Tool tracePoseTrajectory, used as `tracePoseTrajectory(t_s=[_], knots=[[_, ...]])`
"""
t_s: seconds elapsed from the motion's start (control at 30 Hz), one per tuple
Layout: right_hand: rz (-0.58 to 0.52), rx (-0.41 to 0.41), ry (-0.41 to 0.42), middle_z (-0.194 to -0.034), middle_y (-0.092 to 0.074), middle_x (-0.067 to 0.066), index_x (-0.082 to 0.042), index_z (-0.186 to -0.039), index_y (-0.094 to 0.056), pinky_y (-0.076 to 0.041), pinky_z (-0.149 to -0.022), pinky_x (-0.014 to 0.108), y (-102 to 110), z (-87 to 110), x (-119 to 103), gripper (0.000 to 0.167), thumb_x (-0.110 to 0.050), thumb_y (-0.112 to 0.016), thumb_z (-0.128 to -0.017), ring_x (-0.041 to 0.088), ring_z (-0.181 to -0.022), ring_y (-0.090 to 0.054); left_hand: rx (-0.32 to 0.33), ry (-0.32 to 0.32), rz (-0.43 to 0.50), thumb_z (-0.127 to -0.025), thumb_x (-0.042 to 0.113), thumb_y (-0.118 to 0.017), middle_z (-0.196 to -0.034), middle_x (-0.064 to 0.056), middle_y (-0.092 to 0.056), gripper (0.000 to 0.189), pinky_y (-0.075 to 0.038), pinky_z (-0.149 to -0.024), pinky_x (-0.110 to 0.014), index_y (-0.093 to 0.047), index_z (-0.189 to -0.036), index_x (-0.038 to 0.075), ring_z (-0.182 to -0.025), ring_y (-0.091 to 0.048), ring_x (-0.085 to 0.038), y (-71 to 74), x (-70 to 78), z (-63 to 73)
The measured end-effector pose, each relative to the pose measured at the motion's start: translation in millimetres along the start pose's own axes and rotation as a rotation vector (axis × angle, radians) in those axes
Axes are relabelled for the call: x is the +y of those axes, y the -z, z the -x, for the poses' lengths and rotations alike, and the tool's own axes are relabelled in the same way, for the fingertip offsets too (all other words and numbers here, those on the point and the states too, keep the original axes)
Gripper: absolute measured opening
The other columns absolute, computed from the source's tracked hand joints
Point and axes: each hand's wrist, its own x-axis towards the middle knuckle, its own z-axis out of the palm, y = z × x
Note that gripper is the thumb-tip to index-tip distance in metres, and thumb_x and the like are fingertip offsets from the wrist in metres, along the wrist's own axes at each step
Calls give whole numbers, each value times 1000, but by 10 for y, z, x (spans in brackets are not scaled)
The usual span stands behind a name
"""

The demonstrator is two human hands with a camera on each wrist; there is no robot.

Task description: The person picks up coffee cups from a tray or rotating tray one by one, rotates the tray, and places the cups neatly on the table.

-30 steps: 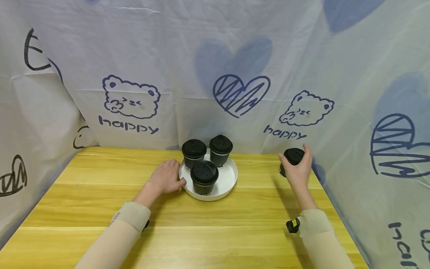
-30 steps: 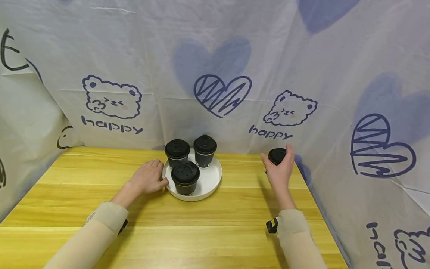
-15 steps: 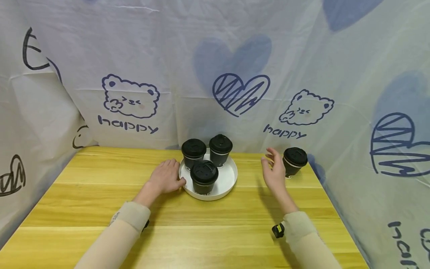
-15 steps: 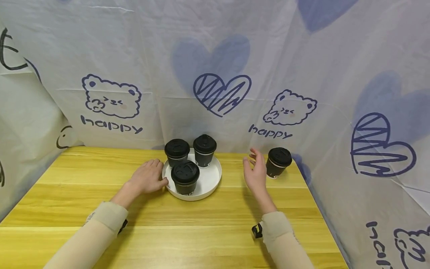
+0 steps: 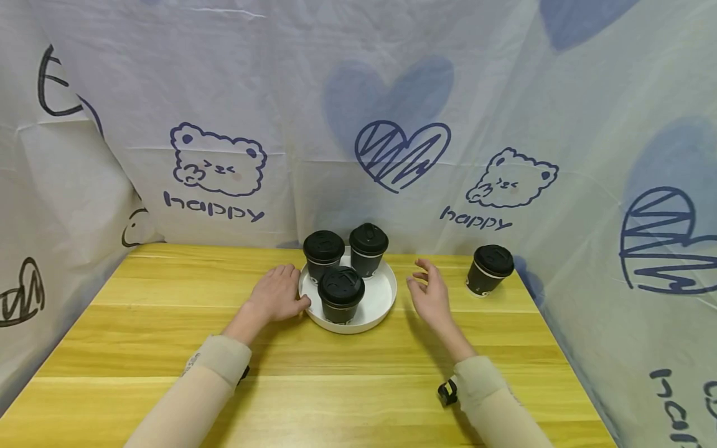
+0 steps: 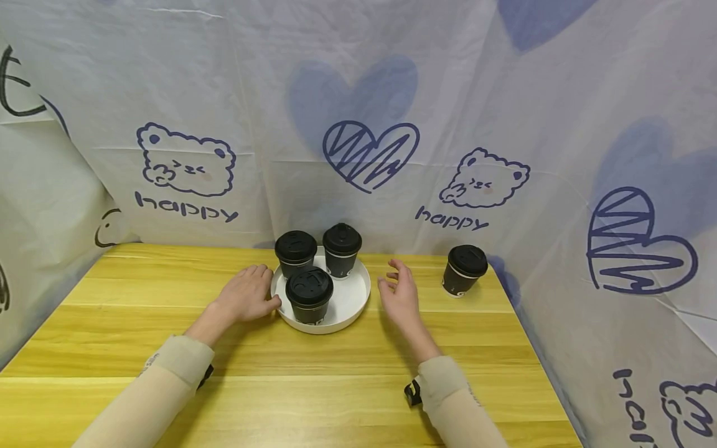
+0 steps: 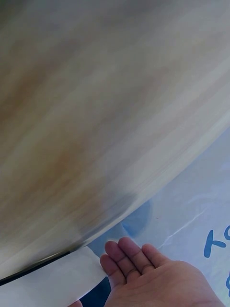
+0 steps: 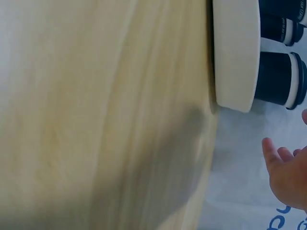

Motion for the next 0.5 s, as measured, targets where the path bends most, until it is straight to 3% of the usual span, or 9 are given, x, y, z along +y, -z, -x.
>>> tracePoseTrajectory(t_s=[0.5], knots=[[40, -159, -142, -153, -47, 24, 8, -155, -35, -52, -105, 49, -279, 21, 62, 62, -8, -60, -101, 39, -130, -58, -7, 1, -7, -91, 46, -61, -119, -23, -58, 64, -45, -107, -52, -57, -123, -9, -111, -54, -39, 14, 10, -7]])
